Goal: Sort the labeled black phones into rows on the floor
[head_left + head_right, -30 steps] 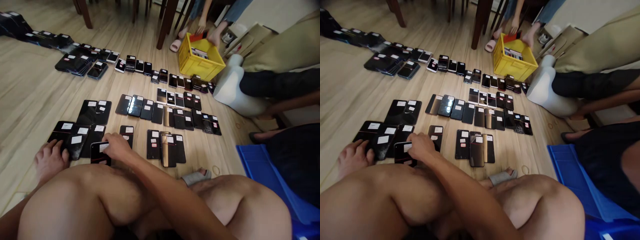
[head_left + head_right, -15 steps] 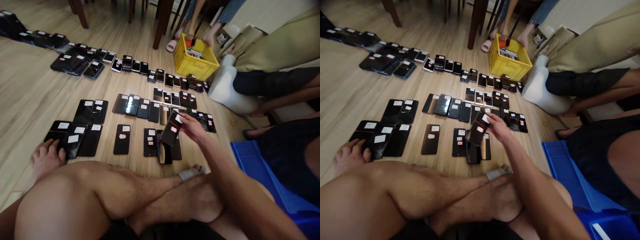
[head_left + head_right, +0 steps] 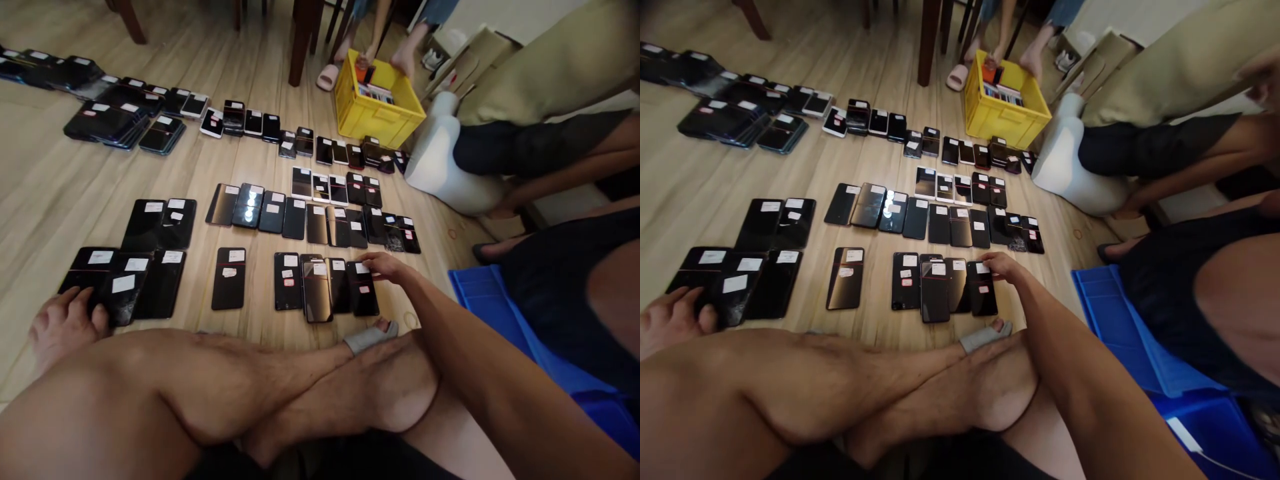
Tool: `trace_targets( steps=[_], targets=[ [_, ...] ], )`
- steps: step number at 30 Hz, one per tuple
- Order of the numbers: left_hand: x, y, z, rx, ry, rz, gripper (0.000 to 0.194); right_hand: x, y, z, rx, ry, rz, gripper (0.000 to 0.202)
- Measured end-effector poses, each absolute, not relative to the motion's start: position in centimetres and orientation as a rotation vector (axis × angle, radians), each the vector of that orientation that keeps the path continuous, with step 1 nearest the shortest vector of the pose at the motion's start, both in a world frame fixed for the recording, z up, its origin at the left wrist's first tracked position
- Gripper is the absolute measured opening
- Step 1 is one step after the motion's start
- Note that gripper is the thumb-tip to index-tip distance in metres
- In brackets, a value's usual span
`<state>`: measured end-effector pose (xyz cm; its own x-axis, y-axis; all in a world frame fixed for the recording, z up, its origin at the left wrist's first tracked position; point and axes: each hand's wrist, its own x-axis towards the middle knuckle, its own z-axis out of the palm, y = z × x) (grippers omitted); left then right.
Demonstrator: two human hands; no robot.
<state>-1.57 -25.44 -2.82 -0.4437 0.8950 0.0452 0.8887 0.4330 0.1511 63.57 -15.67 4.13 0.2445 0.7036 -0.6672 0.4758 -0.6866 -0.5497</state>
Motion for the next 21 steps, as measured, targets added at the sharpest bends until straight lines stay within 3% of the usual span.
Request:
trace_targets(
  steps=[6, 10, 16, 21],
  targets=[
    [-1.6, -25.6, -2.9, 1.637, 2.616, 0.251, 0.074, 64.7, -14.7, 5.0, -2.321, -1.181, 1.079, 0.018],
    [-1.6, -25.5, -3.1, 1.653, 2.621, 0.266, 0.072, 62.8, -14.0, 6.6, -2.219, -1.288, 1.037, 0.02],
    [-2.1, -25.2, -3.8, 1.713, 2.586, 0.29, 0.063, 56.1, -14.7, 7.8, -1.935, -1.675, 1.038, 0.025],
    [-2.3, -25.5, -3.9, 1.796, 2.555, 0.326, 0.053, 47.5, -17.1, 6.0, -1.617, -1.974, 1.033, 0.03]
  ],
)
